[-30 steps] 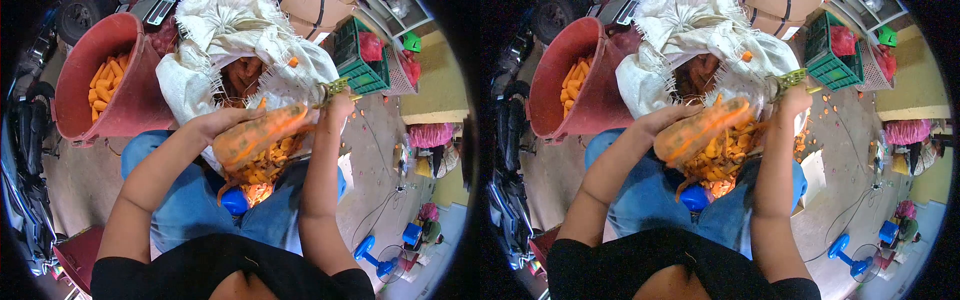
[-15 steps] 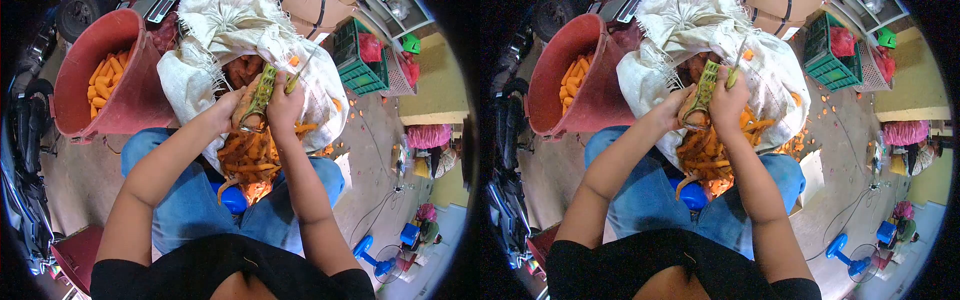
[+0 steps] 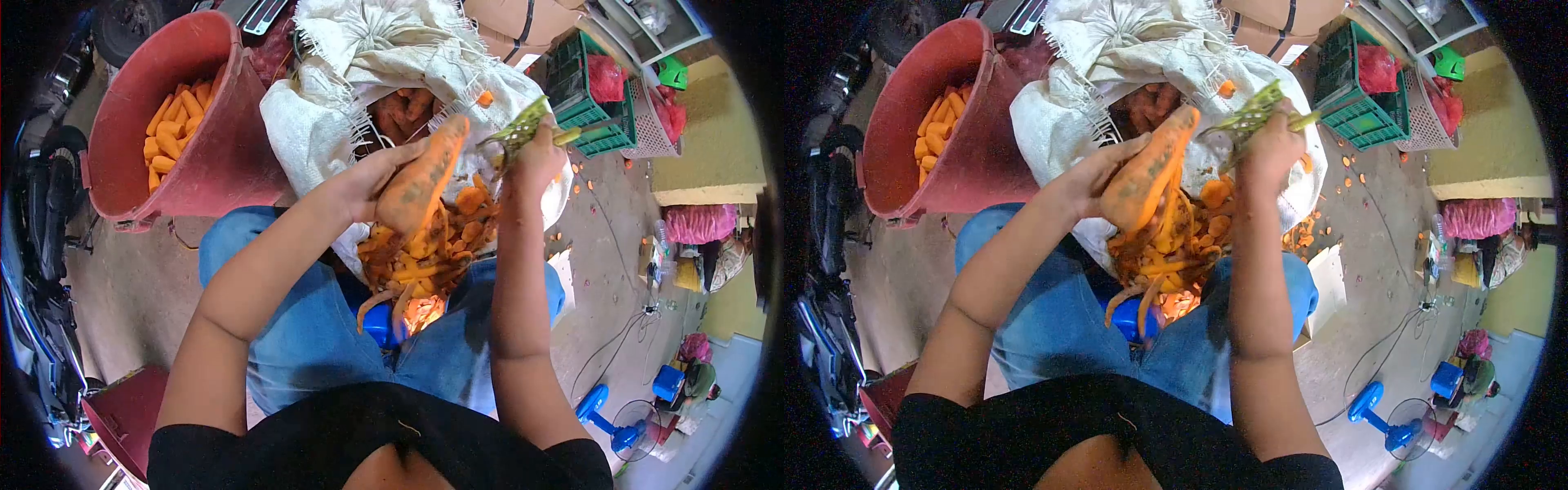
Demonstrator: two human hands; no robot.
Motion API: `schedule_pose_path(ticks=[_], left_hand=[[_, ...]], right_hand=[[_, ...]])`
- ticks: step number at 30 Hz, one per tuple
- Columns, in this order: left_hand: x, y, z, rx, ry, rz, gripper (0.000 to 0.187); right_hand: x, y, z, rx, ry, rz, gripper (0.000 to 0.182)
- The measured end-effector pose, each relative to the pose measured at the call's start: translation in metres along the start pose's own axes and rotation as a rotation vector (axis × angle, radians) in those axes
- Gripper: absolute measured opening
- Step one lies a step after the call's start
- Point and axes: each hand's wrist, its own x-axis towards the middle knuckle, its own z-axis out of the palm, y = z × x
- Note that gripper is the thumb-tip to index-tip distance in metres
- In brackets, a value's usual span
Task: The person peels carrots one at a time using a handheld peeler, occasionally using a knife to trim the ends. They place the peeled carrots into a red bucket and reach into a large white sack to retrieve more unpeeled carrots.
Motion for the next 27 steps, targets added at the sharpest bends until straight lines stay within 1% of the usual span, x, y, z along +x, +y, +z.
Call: schedule_pose_path(ticks=[2, 4, 5, 6, 7, 8, 10, 11, 12, 13, 14, 16, 17, 18, 19, 20, 21, 22, 23, 24, 25, 26, 27], left_hand=[[0.004, 0.002, 0.003, -0.052, 0.158, 0.104, 0.036], [0.007, 0.002, -0.007, -0.044, 0.139, 0.121, 0.035], [0.004, 0.003, -0.007, -0.043, 0.119, 0.123, 0.036], [0.001, 0.003, -0.006, -0.044, 0.100, 0.126, 0.038], [0.002, 0.001, 0.001, -0.102, 0.214, 0.200, 0.042], [0.004, -0.001, 0.002, -0.102, 0.215, 0.201, 0.042], [0.008, -0.004, 0.000, -0.079, 0.305, 0.226, 0.041], [0.009, -0.004, -0.011, -0.080, 0.305, 0.226, 0.041], [0.007, -0.001, -0.019, -0.074, -0.048, 0.149, 0.040], [0.007, 0.002, -0.024, -0.063, -0.399, 0.067, 0.040], [0.009, -0.003, -0.026, -0.061, -0.399, 0.065, 0.040], [-0.003, -0.009, 0.018, 0.373, 0.278, 0.040, 0.040], [-0.007, -0.009, 0.024, 0.439, 0.334, -0.029, 0.039], [-0.009, -0.007, 0.026, 0.441, 0.335, -0.030, 0.039], [-0.011, -0.006, 0.028, 0.447, 0.289, -0.038, 0.039], [-0.013, -0.005, 0.028, 0.452, 0.242, -0.046, 0.039], [-0.014, -0.004, 0.023, 0.472, 0.182, -0.007, 0.040], [-0.017, -0.002, 0.021, 0.474, 0.179, -0.006, 0.040], [-0.020, 0.001, 0.020, 0.372, 0.106, -0.018, 0.040], [-0.021, 0.003, 0.020, 0.269, 0.032, -0.030, 0.041], [-0.018, 0.003, 0.016, 0.147, 0.032, -0.051, 0.043], [-0.015, 0.005, 0.011, 0.145, 0.032, -0.049, 0.043], [-0.011, 0.008, 0.007, 0.119, 0.008, -0.051, 0.045]], right_hand=[[-0.022, -0.003, 0.009, -0.120, -0.157, -0.030, 0.029], [-0.037, 0.013, 0.012, -0.119, -0.335, -0.168, 0.029], [-0.046, 0.017, 0.014, -0.152, -0.401, -0.307, 0.029], [-0.055, 0.013, 0.013, -0.307, -0.416, -0.381, 0.029], [-0.064, 0.013, 0.015, -0.327, -0.395, -0.418, 0.029], [-0.068, 0.014, 0.018, -0.348, -0.373, -0.456, 0.029], [-0.068, 0.013, 0.017, -0.408, -0.368, -0.446, 0.029], [-0.067, 0.013, 0.016, -0.469, -0.362, -0.433, 0.029], [-0.064, 0.016, 0.015, -0.469, -0.362, -0.433, 0.029], [-0.057, 0.022, 0.014, -0.507, -0.314, -0.453, 0.028], [-0.047, 0.025, 0.013, -0.545, -0.265, -0.472, 0.027], [-0.018, 0.021, 0.009, -0.470, -0.129, -0.266, 0.028], [0.000, 0.022, 0.004, -0.566, -0.015, -0.171, 0.030], [0.014, 0.020, -0.002, -0.491, 0.039, -0.139, 0.032], [0.030, 0.029, -0.011, -0.421, 0.068, -0.144, 0.032], [0.051, 0.043, -0.020, -0.437, 0.111, -0.150, 0.031], [0.054, 0.038, -0.022, -0.288, 0.138, -0.097, 0.031], [0.055, 0.034, -0.023, -0.139, 0.163, -0.045, 0.032], [0.055, 0.031, -0.023, -0.138, 0.164, -0.049, 0.032], [0.047, 0.024, -0.022, -0.097, 0.119, -0.032, 0.031], [0.038, 0.018, -0.019, -0.056, 0.071, -0.014, 0.031], [0.030, 0.016, -0.015, -0.058, 0.069, -0.014, 0.031], [0.019, 0.015, -0.008, -0.039, -0.044, -0.063, 0.031]])
